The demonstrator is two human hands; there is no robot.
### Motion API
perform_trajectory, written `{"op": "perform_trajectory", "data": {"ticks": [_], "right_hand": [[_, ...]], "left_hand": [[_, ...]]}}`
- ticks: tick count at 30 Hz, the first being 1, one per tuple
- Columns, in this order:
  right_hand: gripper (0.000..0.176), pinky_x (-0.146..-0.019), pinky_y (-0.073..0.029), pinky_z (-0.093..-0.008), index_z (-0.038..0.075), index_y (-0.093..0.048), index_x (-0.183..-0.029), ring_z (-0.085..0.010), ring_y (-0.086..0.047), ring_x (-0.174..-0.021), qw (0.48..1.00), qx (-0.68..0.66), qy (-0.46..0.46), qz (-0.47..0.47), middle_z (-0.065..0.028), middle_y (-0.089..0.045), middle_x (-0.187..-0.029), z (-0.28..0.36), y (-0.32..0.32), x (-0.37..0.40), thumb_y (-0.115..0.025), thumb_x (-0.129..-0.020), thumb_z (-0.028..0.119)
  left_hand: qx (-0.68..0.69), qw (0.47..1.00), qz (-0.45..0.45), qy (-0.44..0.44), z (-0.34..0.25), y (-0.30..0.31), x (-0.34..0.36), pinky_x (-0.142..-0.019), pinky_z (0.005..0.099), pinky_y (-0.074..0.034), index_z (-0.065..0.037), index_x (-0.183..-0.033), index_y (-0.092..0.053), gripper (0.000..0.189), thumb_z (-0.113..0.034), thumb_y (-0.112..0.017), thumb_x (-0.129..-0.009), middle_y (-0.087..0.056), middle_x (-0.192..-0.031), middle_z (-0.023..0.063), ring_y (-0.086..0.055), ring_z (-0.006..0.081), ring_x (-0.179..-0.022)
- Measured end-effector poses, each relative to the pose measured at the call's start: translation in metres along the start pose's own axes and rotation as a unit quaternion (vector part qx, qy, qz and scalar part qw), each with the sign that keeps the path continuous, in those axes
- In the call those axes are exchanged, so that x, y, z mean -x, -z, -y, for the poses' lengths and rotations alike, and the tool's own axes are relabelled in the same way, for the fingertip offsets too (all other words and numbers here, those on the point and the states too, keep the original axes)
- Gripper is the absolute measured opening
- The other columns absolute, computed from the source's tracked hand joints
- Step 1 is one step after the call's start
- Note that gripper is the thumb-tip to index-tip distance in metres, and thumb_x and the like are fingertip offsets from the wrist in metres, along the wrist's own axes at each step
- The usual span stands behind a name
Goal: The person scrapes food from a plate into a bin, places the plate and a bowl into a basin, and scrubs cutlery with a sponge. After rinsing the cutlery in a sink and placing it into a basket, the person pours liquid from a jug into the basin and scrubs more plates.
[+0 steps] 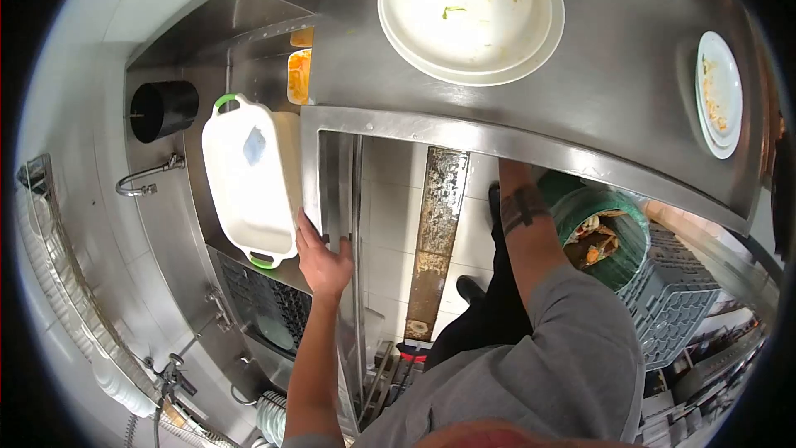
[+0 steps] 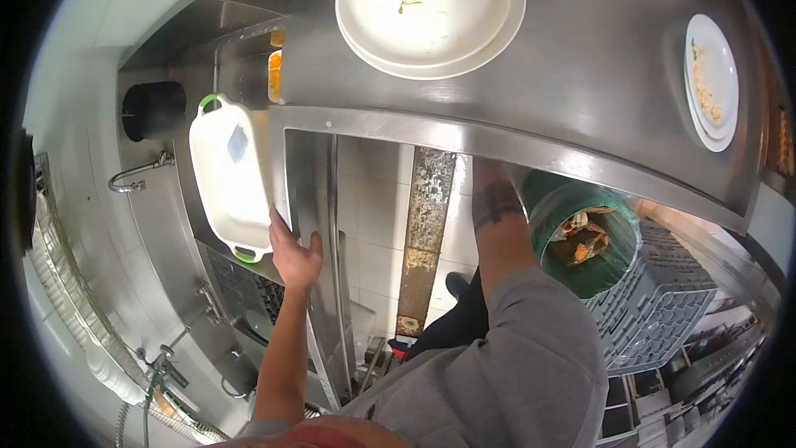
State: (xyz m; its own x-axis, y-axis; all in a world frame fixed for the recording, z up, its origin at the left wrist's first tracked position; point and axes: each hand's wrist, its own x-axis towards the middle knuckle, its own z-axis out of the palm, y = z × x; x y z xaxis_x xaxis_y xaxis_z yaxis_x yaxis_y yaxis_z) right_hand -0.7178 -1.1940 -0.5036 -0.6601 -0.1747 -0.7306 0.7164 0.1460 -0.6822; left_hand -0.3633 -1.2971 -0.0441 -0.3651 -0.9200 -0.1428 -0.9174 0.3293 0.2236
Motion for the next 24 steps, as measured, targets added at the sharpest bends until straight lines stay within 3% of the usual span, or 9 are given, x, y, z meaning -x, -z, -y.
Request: {"op": "perform_trajectory", "data": {"ticks": [9, 15, 16, 17, 19, 20, 21, 22, 24], "right_hand": [[0.019, -0.068, -0.052, -0.0340, 0.005, -0.069, -0.105, -0.0145, -0.065, -0.077, 0.997, 0.032, 0.005, 0.065, -0.0072, -0.068, -0.085, -0.013, -0.006, -0.011, -0.072, -0.094, 0.020], [0.021, -0.074, -0.055, -0.0339, 0.003, -0.072, -0.108, -0.0143, -0.068, -0.081, 0.899, 0.053, 0.029, 0.435, -0.0087, -0.071, -0.087, 0.015, 0.142, 0.190, -0.073, -0.094, 0.018], [0.021, -0.077, -0.056, -0.0305, 0.001, -0.074, -0.105, -0.0131, -0.069, -0.082, 0.875, 0.087, -0.100, 0.465, -0.0085, -0.072, -0.085, 0.124, 0.159, 0.278, -0.076, -0.091, 0.016], [0.022, -0.080, -0.058, -0.0312, 0.000, -0.074, -0.107, -0.0159, -0.071, -0.087, 0.857, 0.253, -0.108, 0.436, -0.0108, -0.074, -0.095, 0.223, 0.172, 0.337, -0.077, -0.089, 0.011], [0.021, -0.076, -0.058, -0.0327, 0.000, -0.073, -0.110, -0.0189, -0.072, -0.083, 0.918, 0.183, -0.050, 0.350, -0.0117, -0.075, -0.099, 0.306, 0.239, 0.358, -0.070, -0.095, 0.014], [0.023, -0.070, -0.056, -0.0323, 0.001, -0.072, -0.108, -0.0184, -0.069, -0.075, 0.953, 0.105, 0.131, 0.250, -0.0097, -0.073, -0.092, 0.342, 0.273, 0.337, -0.064, -0.100, 0.020], [0.028, -0.065, -0.054, -0.0319, 0.002, -0.072, -0.106, -0.0179, -0.066, -0.067, 0.937, 0.068, 0.317, 0.130, -0.0078, -0.071, -0.085, 0.377, 0.306, 0.316, -0.058, -0.104, 0.027], [0.033, -0.063, -0.053, -0.0333, 0.003, -0.071, -0.103, -0.0172, -0.063, -0.066, 0.912, 0.124, 0.391, 0.016, -0.0066, -0.069, -0.083, 0.419, 0.338, 0.280, -0.063, -0.102, 0.034], [0.052, -0.070, -0.054, -0.0395, -0.001, -0.072, -0.107, -0.0236, -0.067, -0.075, 0.762, 0.402, 0.422, -0.281, -0.0115, -0.071, -0.088, 0.477, 0.394, 0.161, -0.070, -0.093, 0.049]], "left_hand": [[-0.006, 1.000, -0.014, -0.027, 0.000, -0.010, 0.007, -0.104, 0.0434, -0.052, -0.001, -0.161, -0.019, 0.100, -0.005, -0.074, -0.078, -0.043, -0.151, 0.0262, -0.048, 0.0434, -0.135], [-0.020, 0.999, -0.012, -0.025, -0.006, -0.002, 0.011, -0.112, 0.0471, -0.044, -0.001, -0.160, -0.021, 0.099, -0.006, -0.074, -0.077, -0.045, -0.147, 0.0270, -0.046, 0.0452, -0.136], [-0.011, 0.999, -0.016, -0.032, -0.004, -0.001, 0.009, -0.112, 0.0471, -0.044, -0.001, -0.160, -0.021, 0.099, -0.006, -0.074, -0.077, -0.045, -0.147, 0.0270, -0.046, 0.0452, -0.136], [-0.020, 0.999, -0.015, -0.034, 0.001, -0.005, 0.009, -0.115, 0.0474, -0.040, 0.000, -0.160, -0.021, 0.099, -0.007, -0.075, -0.077, -0.043, -0.150, 0.0275, -0.044, 0.0454, -0.138], [-0.030, 0.999, -0.007, -0.041, 0.006, -0.005, 0.013, -0.121, 0.0471, -0.031, 0.004, -0.160, -0.019, 0.100, -0.011, -0.076, -0.079, -0.038, -0.157, 0.0283, -0.037, 0.0447, -0.144], [-0.009, 0.998, -0.010, -0.060, 0.020, -0.010, 0.012, -0.121, 0.0466, -0.031, 0.004, -0.159, -0.020, 0.098, -0.015, -0.076, -0.081, -0.037, -0.158, 0.0282, -0.037, 0.0437, -0.145], [0.008, 0.999, -0.017, -0.050, 0.028, -0.013, 0.011, -0.121, 0.0462, -0.031, 0.005, -0.158, -0.024, 0.094, -0.019, -0.076, -0.083, -0.037, -0.158, 0.0282, -0.037, 0.0427, -0.145], [0.046, 0.998, -0.029, -0.041, 0.035, -0.018, 0.006, -0.121, 0.0465, -0.031, 0.006, -0.156, -0.028, 0.090, -0.022, -0.075, -0.085, -0.041, -0.154, 0.0289, -0.036, 0.0431, -0.146], [0.157, 0.980, -0.117, -0.034, -0.007, -0.013, -0.011, -0.118, 0.0475, -0.035, 0.006, -0.149, -0.040, 0.077, -0.027, -0.076, -0.090, -0.046, -0.145, 0.0270, -0.042, 0.0428, -0.139]]}}
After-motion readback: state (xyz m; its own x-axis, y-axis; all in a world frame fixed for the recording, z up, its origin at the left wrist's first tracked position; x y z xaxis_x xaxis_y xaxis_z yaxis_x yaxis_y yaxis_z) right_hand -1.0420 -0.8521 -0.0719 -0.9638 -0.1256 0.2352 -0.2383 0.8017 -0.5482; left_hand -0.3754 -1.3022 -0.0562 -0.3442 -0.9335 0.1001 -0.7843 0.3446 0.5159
